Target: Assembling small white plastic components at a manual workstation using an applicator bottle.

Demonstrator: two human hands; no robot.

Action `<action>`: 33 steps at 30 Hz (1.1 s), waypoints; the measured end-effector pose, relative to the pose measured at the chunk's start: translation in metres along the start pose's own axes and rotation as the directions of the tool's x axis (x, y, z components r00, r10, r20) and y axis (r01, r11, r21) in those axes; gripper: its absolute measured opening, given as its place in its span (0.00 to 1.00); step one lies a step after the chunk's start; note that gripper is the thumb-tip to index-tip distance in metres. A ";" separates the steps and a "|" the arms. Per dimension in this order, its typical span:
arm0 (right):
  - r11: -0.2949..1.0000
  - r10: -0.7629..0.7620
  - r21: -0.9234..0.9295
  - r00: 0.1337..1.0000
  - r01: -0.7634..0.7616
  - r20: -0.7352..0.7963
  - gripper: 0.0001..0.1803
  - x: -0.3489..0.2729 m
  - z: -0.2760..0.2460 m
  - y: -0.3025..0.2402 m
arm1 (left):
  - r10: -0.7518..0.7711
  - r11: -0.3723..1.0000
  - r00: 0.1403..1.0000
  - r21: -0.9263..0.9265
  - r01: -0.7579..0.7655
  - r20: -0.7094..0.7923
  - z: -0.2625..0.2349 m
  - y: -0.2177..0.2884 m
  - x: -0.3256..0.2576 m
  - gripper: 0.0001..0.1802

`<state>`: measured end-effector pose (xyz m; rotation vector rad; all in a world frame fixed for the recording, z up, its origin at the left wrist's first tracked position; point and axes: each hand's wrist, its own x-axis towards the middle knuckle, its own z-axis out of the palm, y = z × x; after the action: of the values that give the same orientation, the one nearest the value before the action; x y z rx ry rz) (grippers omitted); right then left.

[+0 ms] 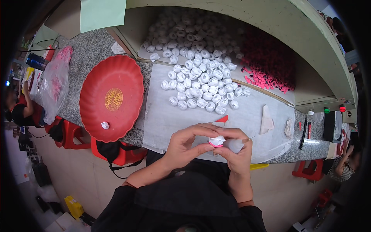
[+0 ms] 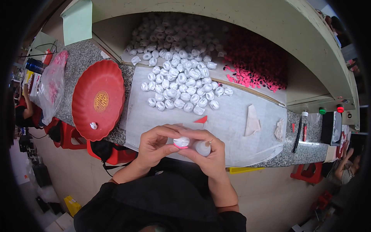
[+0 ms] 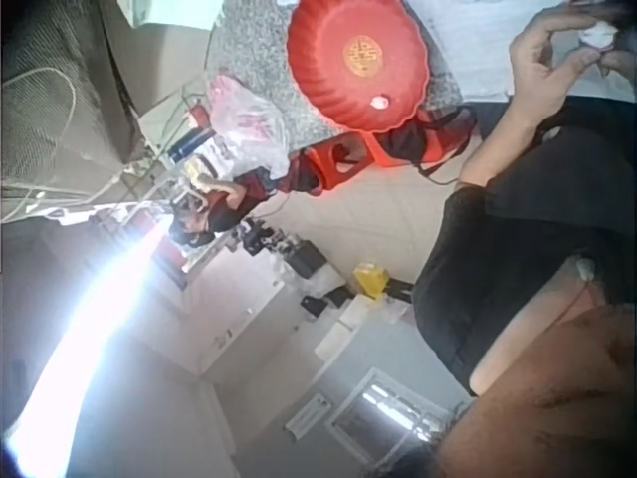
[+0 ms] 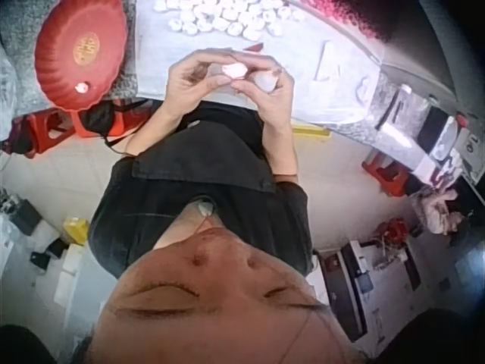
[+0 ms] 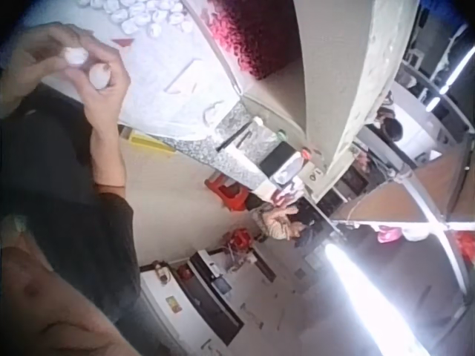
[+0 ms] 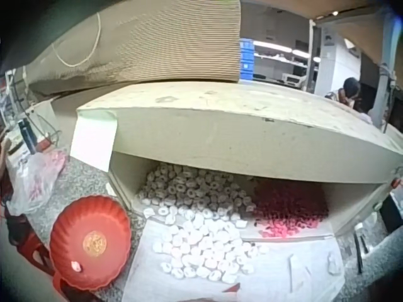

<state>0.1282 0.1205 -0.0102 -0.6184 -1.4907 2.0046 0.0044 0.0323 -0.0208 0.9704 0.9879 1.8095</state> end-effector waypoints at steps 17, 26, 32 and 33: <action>0.978 -0.207 -0.019 0.978 0.206 -0.030 0.13 -0.005 0.006 0.005 | 0.001 1.000 0.998 0.022 0.000 -0.056 0.008 -0.001 -0.004 0.09; 0.996 0.018 0.090 0.998 -0.013 -0.060 0.13 -0.004 0.009 0.001 | -0.057 0.988 0.998 -0.148 0.054 -0.020 0.002 -0.007 -0.001 0.09; 0.983 0.000 0.185 0.999 -0.007 0.040 0.12 -0.007 0.005 0.007 | 0.061 0.997 0.997 -0.053 -0.063 -0.038 0.003 -0.012 -0.005 0.08; 0.983 0.000 0.186 0.999 -0.008 0.041 0.12 -0.007 0.006 0.008 | 0.086 0.996 0.995 -0.021 -0.087 -0.039 0.003 -0.012 -0.006 0.08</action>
<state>0.1281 0.1099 -0.0157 -0.5056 -1.3058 2.1412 0.0127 0.0318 -0.0319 0.9815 0.9591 1.9136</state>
